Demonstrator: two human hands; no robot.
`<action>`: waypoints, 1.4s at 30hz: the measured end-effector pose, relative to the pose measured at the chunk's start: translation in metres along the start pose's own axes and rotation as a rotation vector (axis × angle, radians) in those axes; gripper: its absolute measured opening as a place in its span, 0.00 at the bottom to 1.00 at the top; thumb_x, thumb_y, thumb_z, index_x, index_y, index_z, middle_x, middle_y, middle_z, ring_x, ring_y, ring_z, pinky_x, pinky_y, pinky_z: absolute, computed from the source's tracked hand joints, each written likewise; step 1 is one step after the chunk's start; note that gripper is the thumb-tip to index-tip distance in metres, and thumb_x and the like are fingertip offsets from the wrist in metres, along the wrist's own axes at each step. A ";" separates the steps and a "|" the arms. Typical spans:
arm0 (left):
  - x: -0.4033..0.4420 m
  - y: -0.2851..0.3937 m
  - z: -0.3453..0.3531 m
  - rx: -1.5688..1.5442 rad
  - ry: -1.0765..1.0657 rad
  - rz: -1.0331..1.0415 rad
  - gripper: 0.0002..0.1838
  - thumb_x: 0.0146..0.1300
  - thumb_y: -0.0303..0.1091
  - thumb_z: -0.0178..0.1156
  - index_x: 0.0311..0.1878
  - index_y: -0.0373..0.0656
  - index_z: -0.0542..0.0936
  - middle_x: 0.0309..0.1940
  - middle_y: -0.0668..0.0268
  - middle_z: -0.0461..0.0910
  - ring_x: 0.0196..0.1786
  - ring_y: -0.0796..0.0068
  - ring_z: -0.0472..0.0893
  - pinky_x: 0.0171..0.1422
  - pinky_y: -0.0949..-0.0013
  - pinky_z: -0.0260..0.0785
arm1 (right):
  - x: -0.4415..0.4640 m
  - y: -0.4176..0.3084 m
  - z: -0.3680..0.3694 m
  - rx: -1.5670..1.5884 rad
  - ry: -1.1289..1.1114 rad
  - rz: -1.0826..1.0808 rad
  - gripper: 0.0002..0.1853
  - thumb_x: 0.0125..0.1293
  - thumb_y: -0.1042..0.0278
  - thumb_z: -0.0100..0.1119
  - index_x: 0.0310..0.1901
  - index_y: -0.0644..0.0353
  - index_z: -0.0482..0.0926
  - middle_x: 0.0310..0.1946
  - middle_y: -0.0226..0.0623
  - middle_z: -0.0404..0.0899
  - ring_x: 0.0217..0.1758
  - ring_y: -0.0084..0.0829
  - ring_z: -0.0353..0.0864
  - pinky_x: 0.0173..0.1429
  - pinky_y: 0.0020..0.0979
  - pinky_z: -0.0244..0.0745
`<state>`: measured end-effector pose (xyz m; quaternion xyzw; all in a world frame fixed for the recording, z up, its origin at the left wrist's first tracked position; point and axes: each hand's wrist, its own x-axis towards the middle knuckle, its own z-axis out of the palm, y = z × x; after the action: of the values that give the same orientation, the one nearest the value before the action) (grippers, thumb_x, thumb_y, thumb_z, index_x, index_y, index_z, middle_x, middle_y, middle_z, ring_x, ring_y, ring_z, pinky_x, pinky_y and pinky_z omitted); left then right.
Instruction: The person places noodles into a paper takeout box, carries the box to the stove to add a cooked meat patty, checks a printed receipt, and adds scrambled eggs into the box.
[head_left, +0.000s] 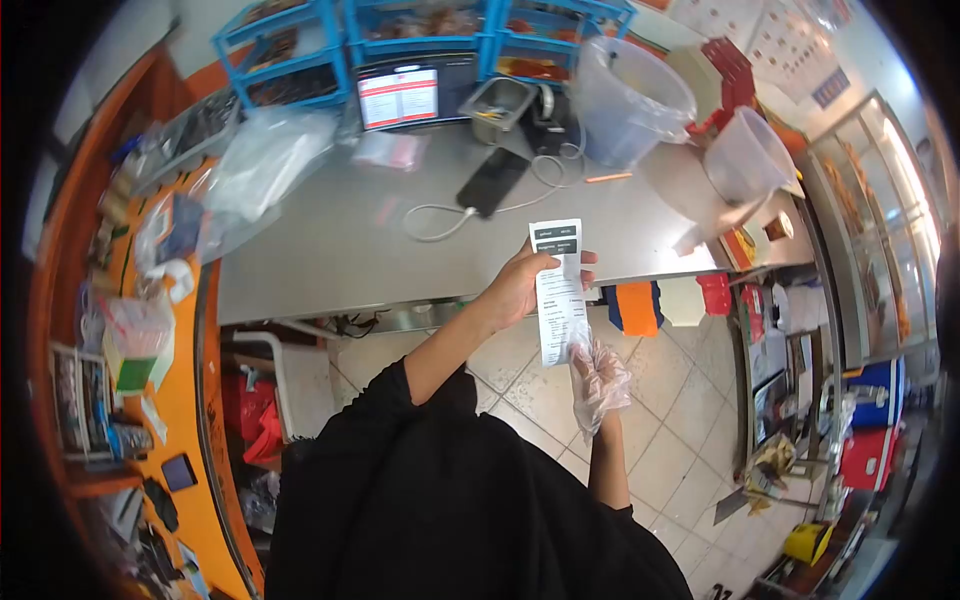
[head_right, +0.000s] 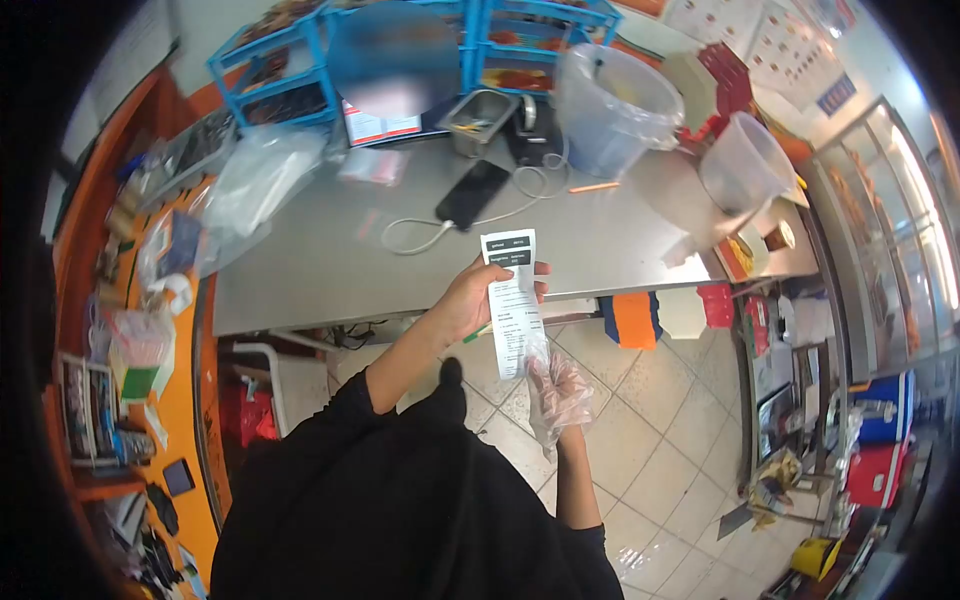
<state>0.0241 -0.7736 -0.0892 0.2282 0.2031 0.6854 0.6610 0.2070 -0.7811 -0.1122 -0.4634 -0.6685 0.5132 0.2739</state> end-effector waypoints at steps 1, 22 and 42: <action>0.018 -0.007 0.001 0.000 -0.015 -0.025 0.21 0.53 0.25 0.40 0.52 0.40 0.56 0.48 0.50 0.67 0.47 0.57 0.72 0.52 0.59 0.67 | 0.008 0.006 -0.009 0.006 0.026 0.011 0.15 0.56 0.58 0.54 0.38 0.62 0.75 0.31 0.36 0.77 0.33 0.24 0.71 0.40 0.28 0.65; 0.376 -0.111 0.043 -0.131 0.165 -0.274 0.15 0.55 0.31 0.46 0.47 0.39 0.64 0.44 0.60 0.70 0.42 0.67 0.72 0.50 0.61 0.67 | 0.280 0.100 -0.345 -0.530 0.581 0.081 0.23 0.51 0.50 0.54 0.42 0.60 0.72 0.40 0.45 0.73 0.43 0.42 0.73 0.47 0.37 0.67; 0.348 -0.048 0.092 -0.205 0.322 0.199 0.15 0.55 0.32 0.49 0.46 0.39 0.67 0.43 0.58 0.71 0.42 0.65 0.73 0.50 0.55 0.67 | 0.356 0.104 -0.316 -1.002 0.104 0.188 0.25 0.54 0.43 0.45 0.32 0.60 0.76 0.34 0.51 0.75 0.40 0.47 0.73 0.43 0.38 0.68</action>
<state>0.1093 -0.4261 -0.0272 0.0664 0.2116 0.7919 0.5689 0.3581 -0.3196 -0.1465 -0.6207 -0.7735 0.1284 0.0037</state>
